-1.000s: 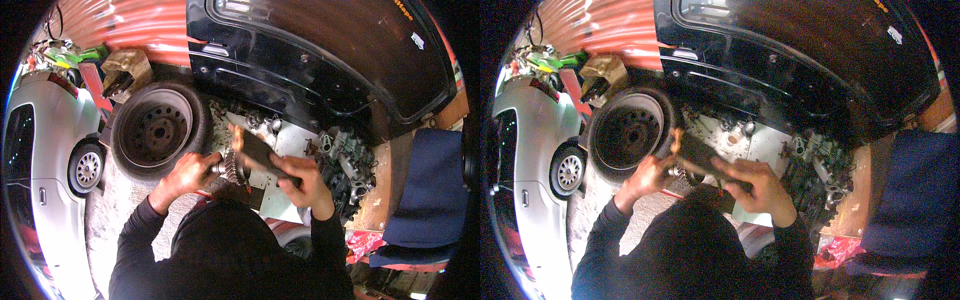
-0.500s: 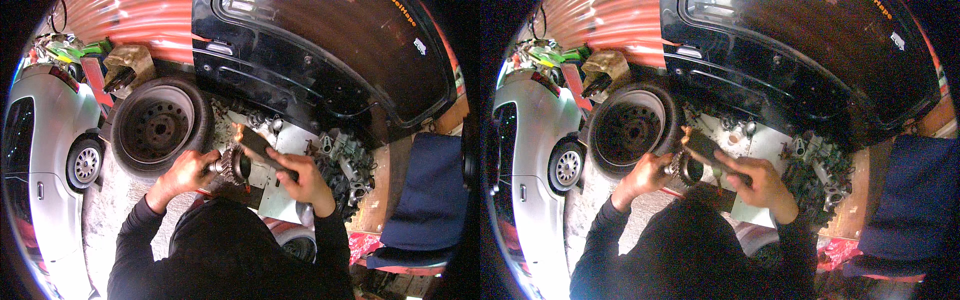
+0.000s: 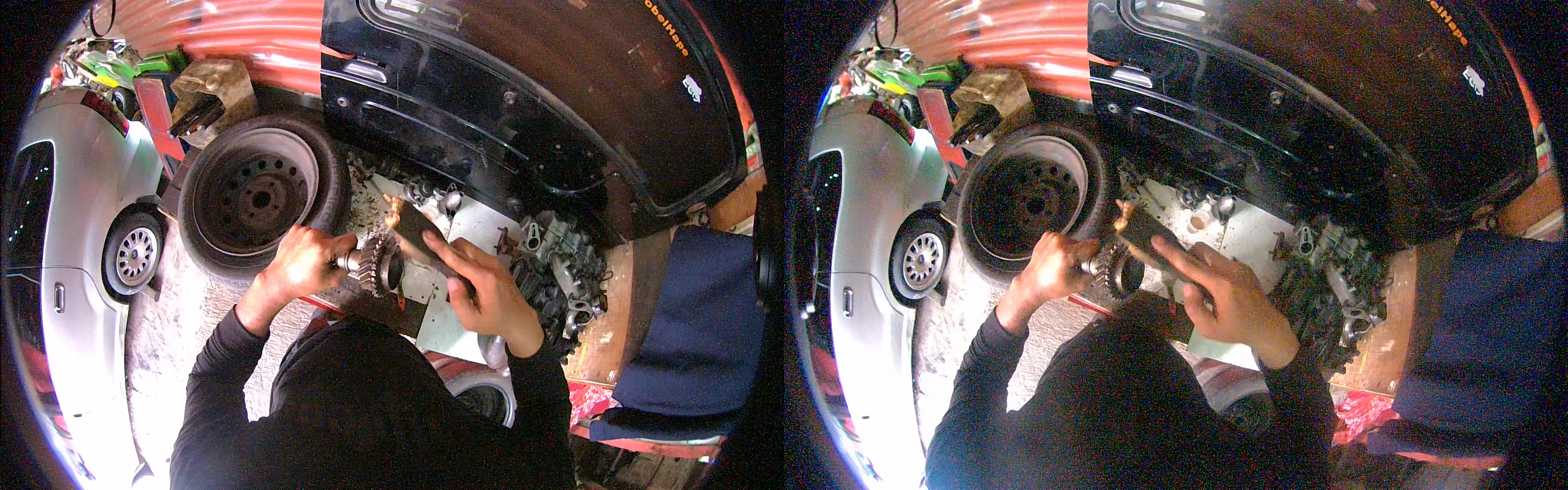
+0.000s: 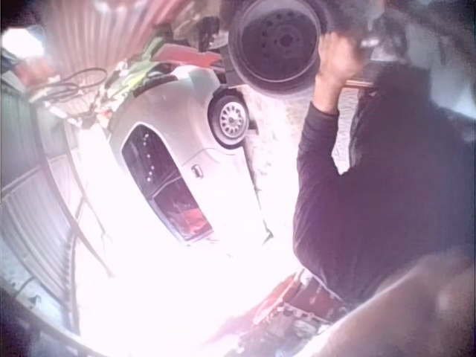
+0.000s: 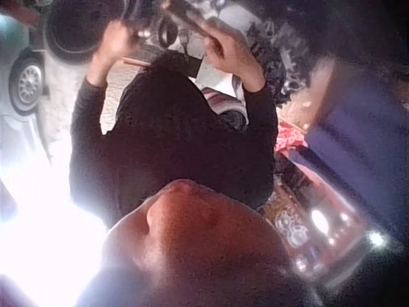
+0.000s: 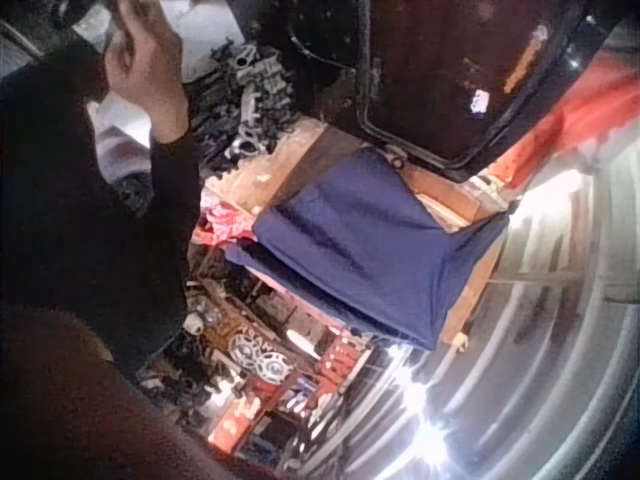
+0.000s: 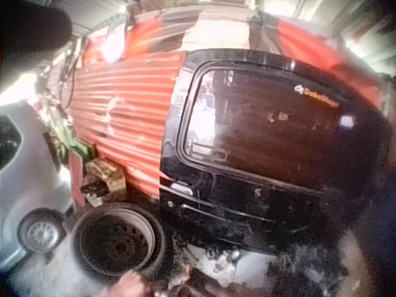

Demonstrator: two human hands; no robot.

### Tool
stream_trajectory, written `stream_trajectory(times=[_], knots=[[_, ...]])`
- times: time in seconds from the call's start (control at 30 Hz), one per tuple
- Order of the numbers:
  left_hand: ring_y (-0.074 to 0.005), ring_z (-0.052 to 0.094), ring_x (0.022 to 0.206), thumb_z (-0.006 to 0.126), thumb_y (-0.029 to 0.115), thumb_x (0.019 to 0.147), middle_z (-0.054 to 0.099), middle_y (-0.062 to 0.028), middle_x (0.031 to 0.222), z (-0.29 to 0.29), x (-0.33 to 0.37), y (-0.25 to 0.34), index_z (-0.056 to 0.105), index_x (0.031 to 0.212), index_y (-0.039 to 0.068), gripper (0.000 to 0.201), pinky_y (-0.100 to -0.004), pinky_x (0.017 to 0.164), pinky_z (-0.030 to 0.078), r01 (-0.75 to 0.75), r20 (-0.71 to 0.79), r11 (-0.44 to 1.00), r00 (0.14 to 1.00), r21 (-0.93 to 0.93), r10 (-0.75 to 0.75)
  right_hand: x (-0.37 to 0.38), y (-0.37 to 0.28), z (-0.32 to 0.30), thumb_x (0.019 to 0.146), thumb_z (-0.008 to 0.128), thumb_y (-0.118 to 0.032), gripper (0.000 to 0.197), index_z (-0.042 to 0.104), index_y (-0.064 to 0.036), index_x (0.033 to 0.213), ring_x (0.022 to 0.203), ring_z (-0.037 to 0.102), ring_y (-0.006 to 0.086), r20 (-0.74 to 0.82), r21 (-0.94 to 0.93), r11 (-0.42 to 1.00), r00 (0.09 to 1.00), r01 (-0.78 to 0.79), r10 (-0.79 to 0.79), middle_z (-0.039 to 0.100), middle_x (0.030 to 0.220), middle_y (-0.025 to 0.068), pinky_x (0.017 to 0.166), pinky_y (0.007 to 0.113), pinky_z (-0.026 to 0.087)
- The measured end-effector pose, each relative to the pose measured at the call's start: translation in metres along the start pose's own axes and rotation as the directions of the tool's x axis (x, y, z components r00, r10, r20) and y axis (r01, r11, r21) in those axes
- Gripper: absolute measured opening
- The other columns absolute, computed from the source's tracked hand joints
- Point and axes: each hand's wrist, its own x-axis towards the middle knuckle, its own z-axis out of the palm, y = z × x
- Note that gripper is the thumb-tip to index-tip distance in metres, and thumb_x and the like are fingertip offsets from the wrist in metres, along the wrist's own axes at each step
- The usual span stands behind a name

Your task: The person holds a metal gear shaft and uses a wire brush to scrub its surface. They rotate the shaft to access different areas and continue brushing throughout the clip.

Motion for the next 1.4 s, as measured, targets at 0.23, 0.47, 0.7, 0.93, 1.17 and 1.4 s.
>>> stream_trajectory(times=[0.23,0.47,0.7,0.93,1.17,1.4], knots=[[-0.0333,0.061,0.056,0.067,0.014,0.067,0.055,-0.0091,0.055,0.002,-0.005,-0.003,0.064,0.084,0.015,0.017,-0.0464,0.05,0.046,0.004,0.0,0.998,1.0,0.065,-0.004,0.001,0.001,0.002,0.089,0.062,-0.014,0.062,0.045,-0.0226,0.147,0.067,0.061,0.0354,0.018,-0.017,1.0,1.0,0.003,-0.003,0.058,0.079,0.0137,0.062,0.043,0.051],[-0.0337,0.061,0.056,0.067,0.015,0.067,0.056,-0.0089,0.056,0.002,-0.003,-0.004,0.063,0.081,0.014,0.015,-0.0462,0.05,0.046,-0.028,-0.023,0.999,0.999,-0.02,0.027,0.006,-0.006,0.003,0.087,0.064,-0.014,0.064,0.045,-0.0287,0.147,0.064,0.061,0.0359,0.014,-0.121,0.993,1.0,0.019,-0.017,0.059,0.08,0.0139,0.058,0.044,0.052],[-0.0345,0.061,0.058,0.067,0.014,0.066,0.057,-0.009,0.057,0.002,-0.001,-0.003,0.064,0.081,0.013,0.016,-0.0458,0.051,0.046,-0.029,-0.012,0.998,1.0,-0.058,0.028,0.005,-0.002,0.001,0.088,0.064,-0.018,0.06,0.049,-0.0306,0.144,0.063,0.062,0.0346,-0.005,-0.129,0.992,1.0,0.01,-0.01,0.058,0.074,0.0127,0.057,0.045,0.052],[-0.0357,0.061,0.059,0.066,0.014,0.065,0.057,-0.0102,0.057,0.004,-0.005,-0.002,0.065,0.083,0.013,0.018,-0.0471,0.053,0.046,0.013,-0.003,0.999,1.0,-0.033,-0.013,0.005,-0.004,0.003,0.087,0.064,-0.014,0.058,0.051,-0.024,0.143,0.064,0.06,0.0339,0.03,-0.098,0.994,0.998,0.051,-0.048,0.058,0.076,0.0134,0.058,0.044,0.05],[-0.0357,0.061,0.059,0.066,0.013,0.066,0.06,-0.0104,0.06,0.004,-0.006,-0.007,0.067,0.084,0.014,0.019,-0.047,0.053,0.047,0.017,0.022,0.999,1.0,-0.036,-0.016,0.006,-0.004,0.002,0.085,0.062,-0.007,0.056,0.055,-0.0143,0.14,0.07,0.062,0.0354,0.074,-0.11,0.994,0.997,-0.008,0.016,0.063,0.084,0.017,0.065,0.042,0.051],[-0.0361,0.061,0.058,0.066,0.012,0.065,0.058,-0.011,0.058,0.002,-0.002,-0.004,0.066,0.084,0.014,0.019,-0.0468,0.052,0.046,0.004,0.01,0.998,1.0,-0.067,-0.003,0.005,0.004,0.003,0.087,0.064,-0.016,0.061,0.048,-0.029,0.145,0.067,0.062,0.0355,0.013,-0.098,0.995,1.0,-0.001,0.002,0.061,0.08,0.0152,0.061,0.045,0.052]])
